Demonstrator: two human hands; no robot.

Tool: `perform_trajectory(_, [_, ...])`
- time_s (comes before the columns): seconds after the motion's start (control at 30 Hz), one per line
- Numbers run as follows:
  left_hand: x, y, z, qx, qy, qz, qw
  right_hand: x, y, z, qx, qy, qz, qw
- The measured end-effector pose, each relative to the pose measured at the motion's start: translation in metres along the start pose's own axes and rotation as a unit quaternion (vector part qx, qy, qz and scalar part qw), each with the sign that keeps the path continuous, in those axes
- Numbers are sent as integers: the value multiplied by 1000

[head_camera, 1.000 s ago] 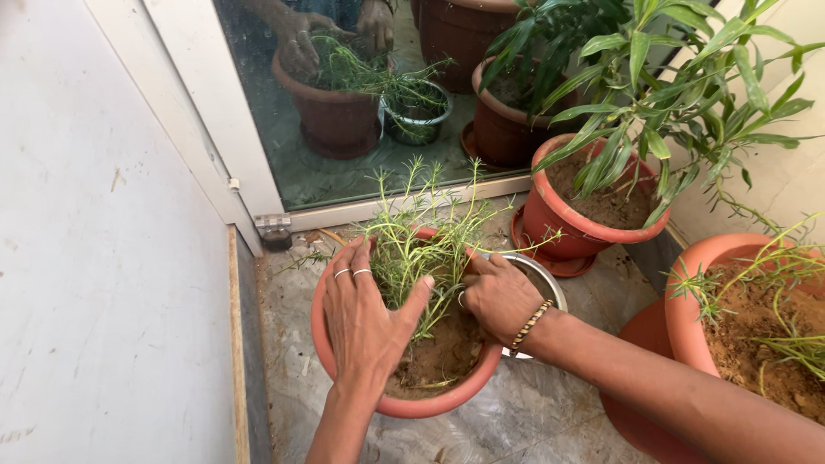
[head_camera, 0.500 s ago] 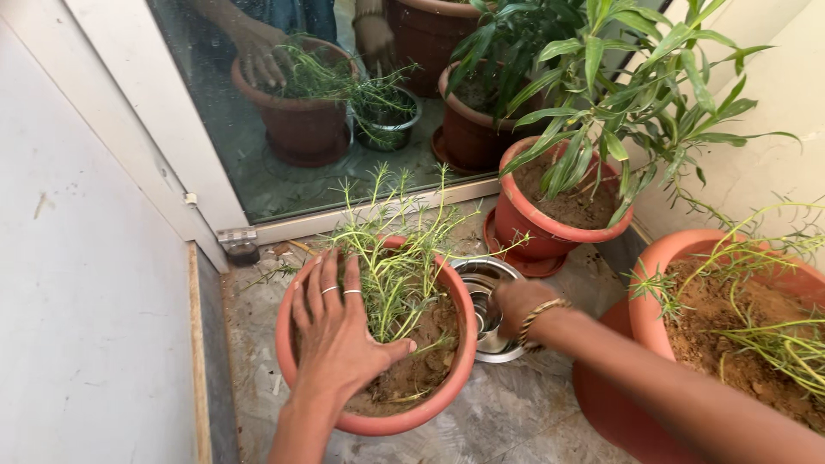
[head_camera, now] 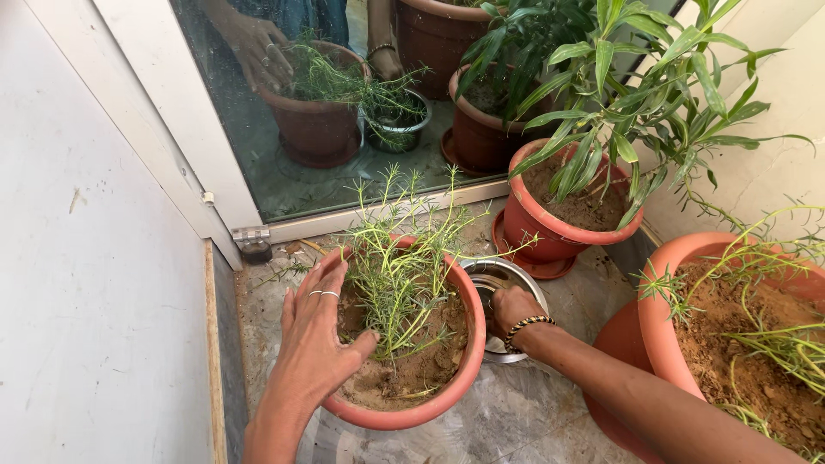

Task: The person plants a small plant into a terracotta pot, presses soil around the base, and waters it using a metal cup. They then move to a second pot, plant a thin-leafed plant, add soil, and water it. Finally, they add more soil to a third pot containing a similar plant.

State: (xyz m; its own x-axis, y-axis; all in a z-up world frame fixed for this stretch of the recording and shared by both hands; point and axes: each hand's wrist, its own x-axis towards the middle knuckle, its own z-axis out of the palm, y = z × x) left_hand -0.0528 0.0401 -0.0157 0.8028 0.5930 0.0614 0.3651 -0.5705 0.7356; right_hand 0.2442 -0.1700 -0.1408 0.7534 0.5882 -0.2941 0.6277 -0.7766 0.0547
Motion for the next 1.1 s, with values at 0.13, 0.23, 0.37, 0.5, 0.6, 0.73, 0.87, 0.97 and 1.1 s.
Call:
perform_trajectory(0.13, [-1, -1, -5, 15, 2, -29, 999, -13, -12, -35, -8, -50, 30, 998])
perform_trajectory(0.23, [-1, -4, -11, 23, -4, -89, 996, -31, -25, -91, -152, -50, -27, 987])
perform_trajectory(0.37, [-4, -6, -21, -77, 47, -98, 991, -77, -31, -174, -59, -31, 36, 997])
perform_trajectory(0.5, [-9, -4, -30, -62, 31, -130, 989, -128, -38, -244, -26, 68, 4, 997])
perform_trajectory(0.6, [-14, -2, -32, -48, 13, -134, 990, -159, -56, -284, -16, 85, -14, 996])
perform_trajectory(0.73, [-16, -2, -34, -20, -1, -151, 988, -187, -78, -306, 16, 103, -121, 987])
perform_trajectory(0.87, [-18, -7, -36, -36, 5, -155, 987, -201, -91, -305, 84, 146, -336, 927])
perform_trajectory(0.97, [-18, -10, -33, -30, 3, -173, 985, -202, -112, -295, 96, 144, -416, 893])
perform_trajectory(1.1, [-20, -11, -31, -25, 16, -141, 990, -201, -147, -280, 36, 90, -385, 918])
